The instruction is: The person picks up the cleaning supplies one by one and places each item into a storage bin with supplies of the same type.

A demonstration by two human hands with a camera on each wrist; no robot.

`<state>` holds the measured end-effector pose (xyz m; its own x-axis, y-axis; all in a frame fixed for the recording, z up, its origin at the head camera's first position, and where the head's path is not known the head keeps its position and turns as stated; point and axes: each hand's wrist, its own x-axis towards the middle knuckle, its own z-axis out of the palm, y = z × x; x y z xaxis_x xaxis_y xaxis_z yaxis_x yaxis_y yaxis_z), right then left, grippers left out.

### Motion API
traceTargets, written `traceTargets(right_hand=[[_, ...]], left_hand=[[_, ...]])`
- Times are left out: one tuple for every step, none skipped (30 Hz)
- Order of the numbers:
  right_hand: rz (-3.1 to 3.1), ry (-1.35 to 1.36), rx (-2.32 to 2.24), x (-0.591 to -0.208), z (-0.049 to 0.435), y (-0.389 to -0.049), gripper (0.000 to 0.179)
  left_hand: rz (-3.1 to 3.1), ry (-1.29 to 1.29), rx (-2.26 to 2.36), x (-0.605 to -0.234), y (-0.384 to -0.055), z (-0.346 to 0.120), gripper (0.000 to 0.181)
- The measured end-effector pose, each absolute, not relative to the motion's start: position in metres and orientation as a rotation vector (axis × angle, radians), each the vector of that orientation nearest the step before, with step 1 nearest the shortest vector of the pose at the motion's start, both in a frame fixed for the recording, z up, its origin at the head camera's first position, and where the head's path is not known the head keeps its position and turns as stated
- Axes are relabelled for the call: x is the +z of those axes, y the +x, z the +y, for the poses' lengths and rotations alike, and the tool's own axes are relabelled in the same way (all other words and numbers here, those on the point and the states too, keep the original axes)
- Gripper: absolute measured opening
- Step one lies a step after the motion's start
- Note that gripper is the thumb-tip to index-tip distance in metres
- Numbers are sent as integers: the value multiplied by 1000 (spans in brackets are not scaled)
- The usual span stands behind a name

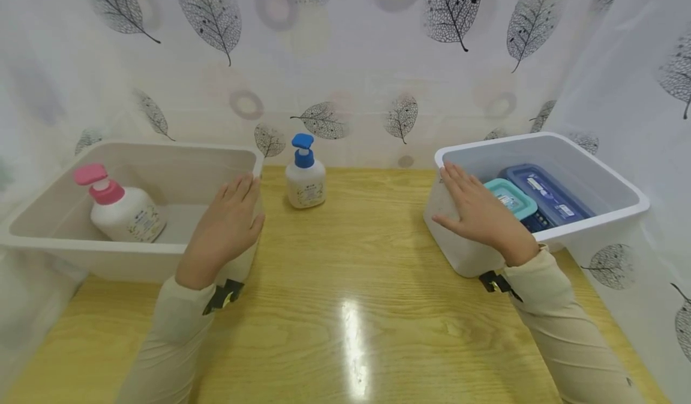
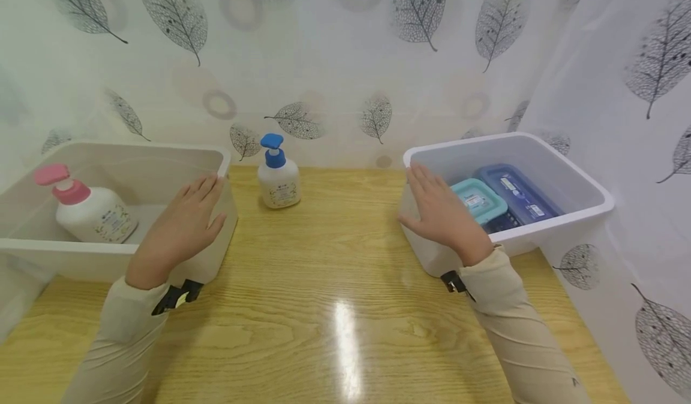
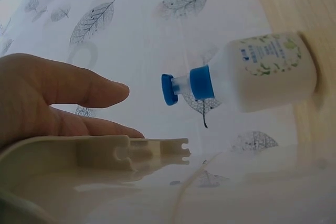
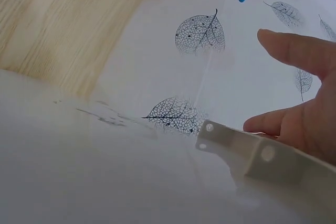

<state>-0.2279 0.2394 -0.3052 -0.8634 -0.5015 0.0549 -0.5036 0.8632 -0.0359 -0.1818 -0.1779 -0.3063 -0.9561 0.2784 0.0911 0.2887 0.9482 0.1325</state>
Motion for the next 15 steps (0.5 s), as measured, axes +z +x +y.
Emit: traceTargets(right_hand=[[-2994,810,69,-306,239,-229,88],[-2998,813,64,-306,239,-229,88],[-3001,818,56,-306,238,-230,88],[-3003,823,47,-306,238,-231,89],[-3002,828,46,-306,237,-231,89],[-2998,831,39,-306,236,-232,89],[-2999,836,39,-306,235,-232,89],[-2999,839,39,-305,234,-232,90],[-2996,840,39,-305,233,-232,90],[-2995,844,37,-305,232,-233,90],[-2995,849,31,-305,231,-232,89],[-2995,854,21,-305,230,-232,89],[-2996,860,14,-304,229,-232,89],[-2992,862,3,-304,228,-232,88],[-2987,862,-13,-305,227,-232,88]], left_hand=[[-3032,-442,-223,-307,-182,-178,61],[-3032,-439,-225,-307,-182,-178,61],[-3034,-436,-226,-307,-182,-178,61],[-3034,-436,-229,-307,-183,-178,62],[-3035,-434,-231,-307,-183,-178,62],[-3037,-432,-232,-307,-183,-178,62],[-3038,-430,-234,-308,-183,-178,62],[-3038,-430,-233,-308,-183,-178,62],[-3038,-430,-231,-308,-183,-178,62],[-3038,-430,-229,-308,-183,-178,62],[-3038,-431,-227,-309,-183,-178,62],[-3036,-432,-225,-309,-184,-179,62],[-3035,-434,-223,-309,-184,-179,62],[-3034,-434,-222,-309,-184,-179,62],[-3034,-435,-220,-309,-184,-179,62]])
